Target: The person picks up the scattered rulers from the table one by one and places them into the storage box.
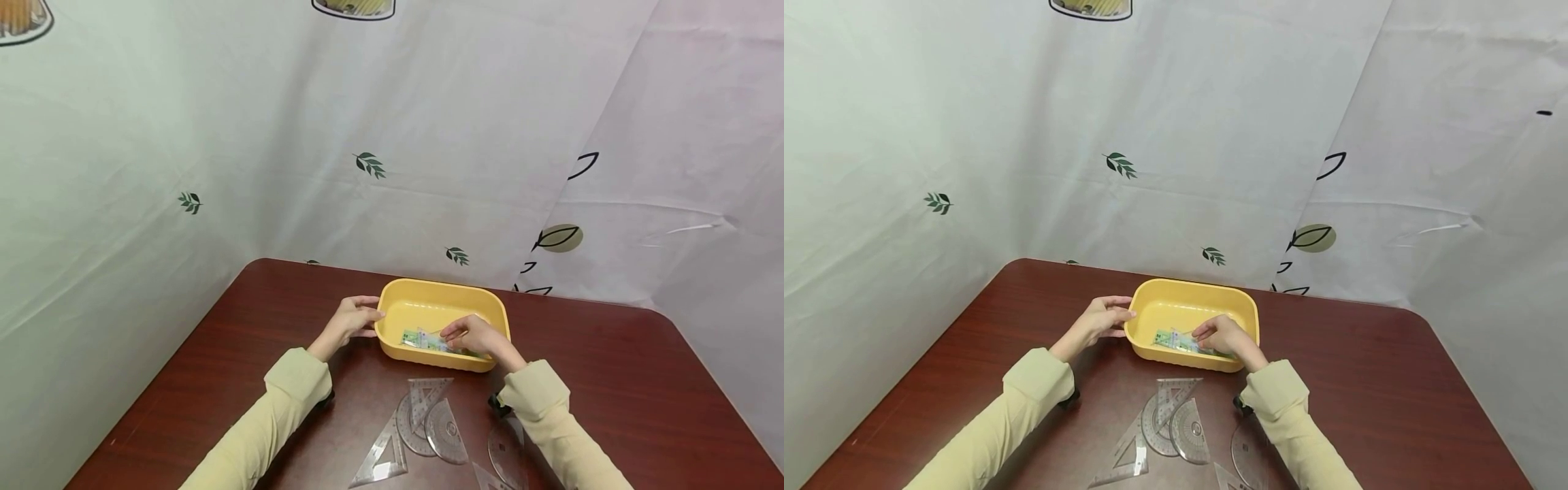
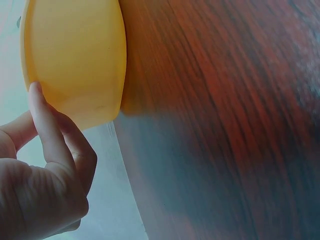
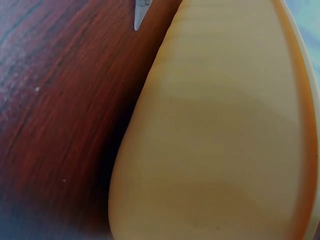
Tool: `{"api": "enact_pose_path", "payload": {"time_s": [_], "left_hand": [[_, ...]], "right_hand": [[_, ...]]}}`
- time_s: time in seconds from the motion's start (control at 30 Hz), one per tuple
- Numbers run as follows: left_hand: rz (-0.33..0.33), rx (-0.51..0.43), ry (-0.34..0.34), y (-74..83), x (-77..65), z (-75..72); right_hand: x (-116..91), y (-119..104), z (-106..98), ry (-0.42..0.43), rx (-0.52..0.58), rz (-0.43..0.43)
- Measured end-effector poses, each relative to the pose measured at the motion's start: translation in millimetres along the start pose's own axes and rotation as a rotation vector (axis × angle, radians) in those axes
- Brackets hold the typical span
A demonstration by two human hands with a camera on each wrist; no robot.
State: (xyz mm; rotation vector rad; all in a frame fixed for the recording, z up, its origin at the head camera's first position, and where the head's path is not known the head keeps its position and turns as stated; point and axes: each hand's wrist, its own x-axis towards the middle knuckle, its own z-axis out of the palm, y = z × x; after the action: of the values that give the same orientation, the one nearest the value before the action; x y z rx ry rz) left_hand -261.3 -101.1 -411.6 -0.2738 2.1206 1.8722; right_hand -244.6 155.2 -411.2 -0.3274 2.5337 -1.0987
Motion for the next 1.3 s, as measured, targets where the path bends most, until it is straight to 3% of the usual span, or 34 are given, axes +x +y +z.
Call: {"api": "enact_pose_path", "payload": {"time_s": [0.53,0.83,1.1,1.3], "left_hand": [[-0.002,0.019,0.003,-1.4,0.2,-0.7],[0.0,0.015,0.007,-1.7,1.2,-0.7],[0.004,0.012,0.0,-0.9,0.4,-0.4],[0.008,0.016,0.001,-0.8,-0.3,-0.6]], "right_hand": [[-2,0,0,0.004,0.043,-0.032],[-9,-10,-1,0.048,0.068,-0.063],[-21,-21,1,0.123,-0.012,-0.121],[-34,-34,5,0.099,-0.023,-0.193]]}}
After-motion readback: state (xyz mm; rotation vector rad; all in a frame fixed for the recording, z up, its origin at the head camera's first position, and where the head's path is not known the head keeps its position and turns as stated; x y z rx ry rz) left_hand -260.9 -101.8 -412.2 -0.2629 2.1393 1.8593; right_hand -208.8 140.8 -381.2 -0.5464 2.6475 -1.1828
